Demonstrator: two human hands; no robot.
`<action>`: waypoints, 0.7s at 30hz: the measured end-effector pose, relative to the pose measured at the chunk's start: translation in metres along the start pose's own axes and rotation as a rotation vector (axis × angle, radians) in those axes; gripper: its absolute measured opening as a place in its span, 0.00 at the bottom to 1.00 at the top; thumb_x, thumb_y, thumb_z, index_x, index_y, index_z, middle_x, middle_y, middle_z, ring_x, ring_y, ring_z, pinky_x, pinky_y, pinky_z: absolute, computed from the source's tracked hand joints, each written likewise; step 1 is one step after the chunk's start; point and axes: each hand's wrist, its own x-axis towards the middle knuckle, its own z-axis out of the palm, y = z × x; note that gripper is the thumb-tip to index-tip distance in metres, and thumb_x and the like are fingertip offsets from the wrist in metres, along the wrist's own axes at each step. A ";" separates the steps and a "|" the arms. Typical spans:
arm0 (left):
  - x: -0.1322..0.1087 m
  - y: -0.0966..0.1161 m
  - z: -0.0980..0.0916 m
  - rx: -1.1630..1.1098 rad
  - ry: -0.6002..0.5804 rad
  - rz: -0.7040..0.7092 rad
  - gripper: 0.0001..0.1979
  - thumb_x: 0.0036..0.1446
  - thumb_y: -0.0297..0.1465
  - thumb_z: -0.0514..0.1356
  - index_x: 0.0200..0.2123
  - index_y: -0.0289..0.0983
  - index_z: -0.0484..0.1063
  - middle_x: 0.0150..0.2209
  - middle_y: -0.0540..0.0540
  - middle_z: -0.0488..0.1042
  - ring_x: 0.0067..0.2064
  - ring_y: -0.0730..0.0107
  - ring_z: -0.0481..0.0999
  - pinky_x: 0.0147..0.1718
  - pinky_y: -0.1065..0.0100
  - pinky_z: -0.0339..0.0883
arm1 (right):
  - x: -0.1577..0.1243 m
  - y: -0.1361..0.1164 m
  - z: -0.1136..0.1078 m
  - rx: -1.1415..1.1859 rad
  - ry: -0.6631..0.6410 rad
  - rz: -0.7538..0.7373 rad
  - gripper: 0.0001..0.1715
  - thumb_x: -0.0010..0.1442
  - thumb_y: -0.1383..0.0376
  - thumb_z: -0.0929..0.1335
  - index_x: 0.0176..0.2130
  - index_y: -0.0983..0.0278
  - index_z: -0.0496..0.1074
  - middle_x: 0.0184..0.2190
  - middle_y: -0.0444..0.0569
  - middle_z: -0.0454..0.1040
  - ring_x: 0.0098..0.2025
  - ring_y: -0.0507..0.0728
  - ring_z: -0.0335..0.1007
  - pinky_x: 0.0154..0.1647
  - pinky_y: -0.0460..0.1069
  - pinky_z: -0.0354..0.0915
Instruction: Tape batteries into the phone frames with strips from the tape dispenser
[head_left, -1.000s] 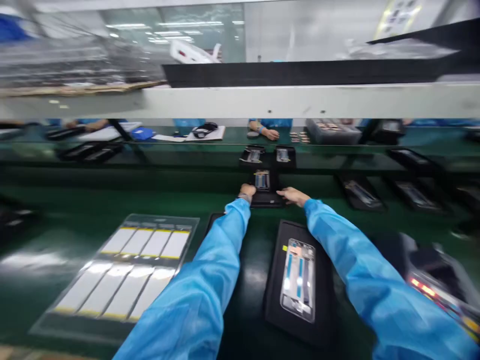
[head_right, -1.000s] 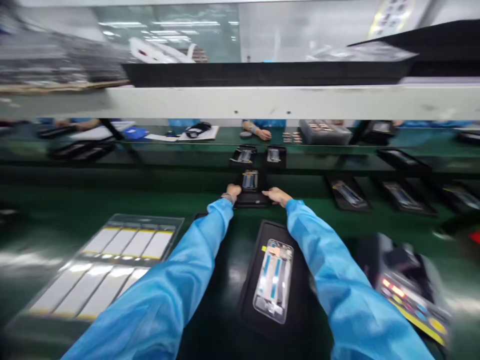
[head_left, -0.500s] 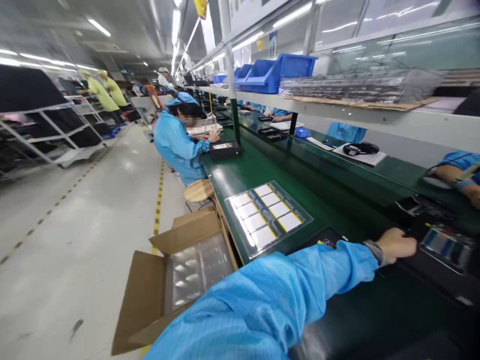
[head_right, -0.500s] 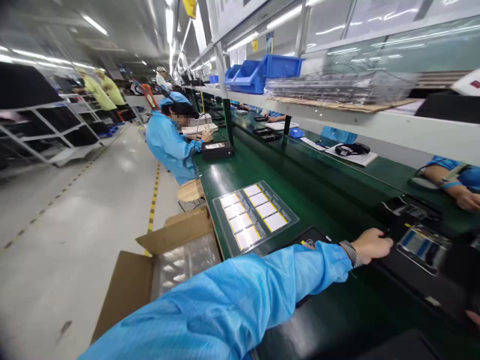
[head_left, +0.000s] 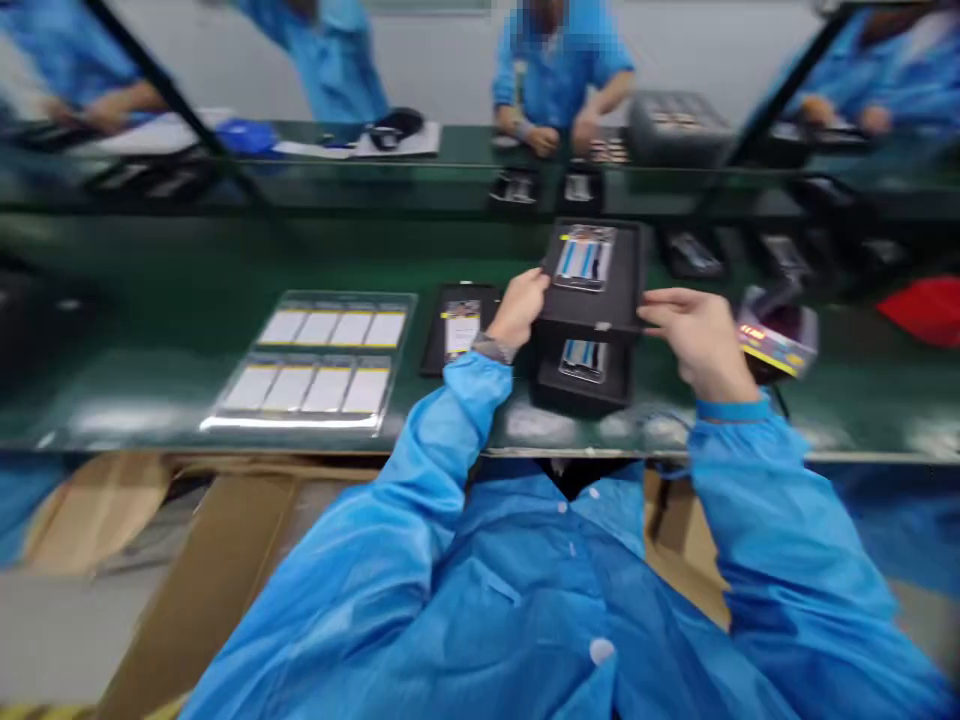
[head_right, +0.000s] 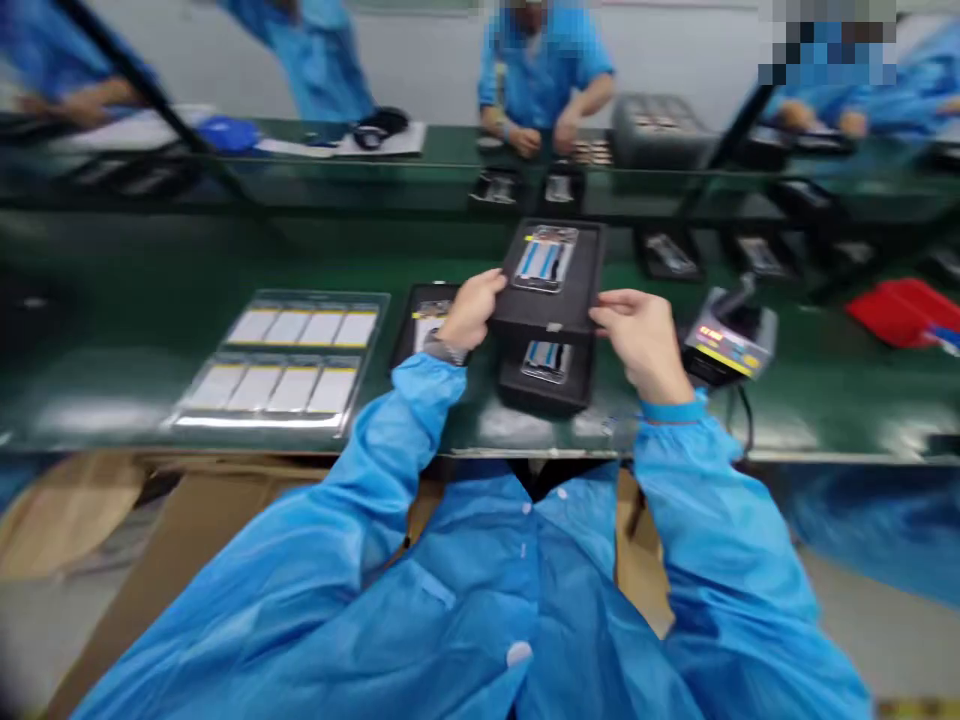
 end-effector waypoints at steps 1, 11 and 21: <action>0.005 -0.008 0.006 -0.007 0.022 -0.010 0.16 0.66 0.22 0.50 0.50 0.31 0.76 0.48 0.42 0.82 0.55 0.62 0.77 0.60 0.61 0.65 | -0.008 0.005 -0.010 0.034 0.023 0.005 0.08 0.52 0.72 0.75 0.36 0.64 0.78 0.33 0.51 0.79 0.36 0.57 0.77 0.41 0.54 0.75; -0.032 -0.062 0.019 0.095 0.060 0.079 0.19 0.67 0.30 0.56 0.58 0.34 0.76 0.62 0.42 0.75 0.65 0.58 0.71 0.66 0.60 0.60 | -0.062 0.068 -0.020 0.308 0.089 0.040 0.18 0.46 0.63 0.77 0.39 0.65 0.78 0.35 0.52 0.81 0.40 0.59 0.78 0.47 0.56 0.75; -0.034 -0.093 -0.003 -0.071 -0.002 -0.187 0.23 0.71 0.46 0.53 0.55 0.37 0.78 0.56 0.43 0.79 0.63 0.59 0.73 0.65 0.60 0.62 | -0.035 0.106 -0.006 0.390 0.099 0.156 0.33 0.54 0.48 0.76 0.54 0.59 0.74 0.57 0.51 0.76 0.63 0.60 0.70 0.66 0.57 0.66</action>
